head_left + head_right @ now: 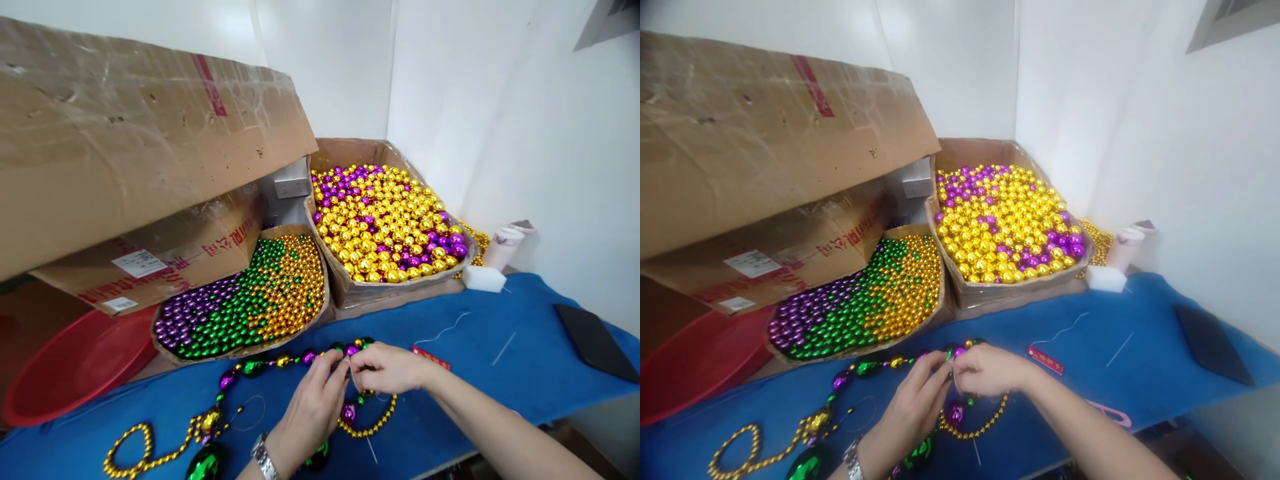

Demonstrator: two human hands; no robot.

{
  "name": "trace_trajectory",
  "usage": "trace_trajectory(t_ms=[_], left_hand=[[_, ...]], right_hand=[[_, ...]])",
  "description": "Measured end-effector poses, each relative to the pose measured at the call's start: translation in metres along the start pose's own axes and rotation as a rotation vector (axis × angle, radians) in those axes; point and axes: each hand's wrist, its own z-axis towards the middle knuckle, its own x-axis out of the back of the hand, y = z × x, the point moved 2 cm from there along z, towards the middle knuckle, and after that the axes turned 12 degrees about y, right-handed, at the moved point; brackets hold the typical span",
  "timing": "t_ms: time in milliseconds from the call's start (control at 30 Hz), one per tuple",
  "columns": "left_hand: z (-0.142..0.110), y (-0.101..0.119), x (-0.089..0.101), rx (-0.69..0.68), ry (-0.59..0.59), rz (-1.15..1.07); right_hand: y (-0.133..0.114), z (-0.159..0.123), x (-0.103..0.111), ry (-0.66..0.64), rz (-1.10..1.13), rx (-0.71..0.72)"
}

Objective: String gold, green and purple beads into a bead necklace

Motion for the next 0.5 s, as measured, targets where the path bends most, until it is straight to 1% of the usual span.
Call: trace_trajectory(t_ms=[100, 167, 200, 267, 333, 400, 433, 500], left_hand=[[0.009, 0.004, 0.0, 0.067, 0.012, -0.069], [0.014, 0.006, 0.004, 0.151, 0.013, -0.152], [0.016, 0.006, 0.007, 0.218, 0.015, -0.204], [0.016, 0.002, 0.014, 0.409, 0.009, -0.342], [0.012, -0.003, 0.021, 0.633, 0.021, -0.546], [0.007, -0.007, 0.024, 0.803, 0.055, -0.823], [0.006, -0.008, 0.023, 0.852, 0.082, -0.971], [0.005, -0.006, 0.017, 0.89, 0.148, -1.233]], right_hand=[[-0.002, -0.001, 0.002, 0.021, 0.053, 0.003], [-0.002, -0.005, 0.007, 0.068, 0.105, -0.005], [-0.001, -0.008, 0.011, 0.109, 0.136, -0.014], [0.001, -0.018, 0.021, 0.214, 0.215, -0.047], [0.006, -0.031, 0.027, 0.32, 0.327, -0.1], [0.011, -0.042, 0.024, 0.413, 0.489, -0.169], [0.013, -0.046, 0.019, 0.46, 0.587, -0.203], [0.016, -0.05, 0.004, 0.559, 0.795, -0.258]])
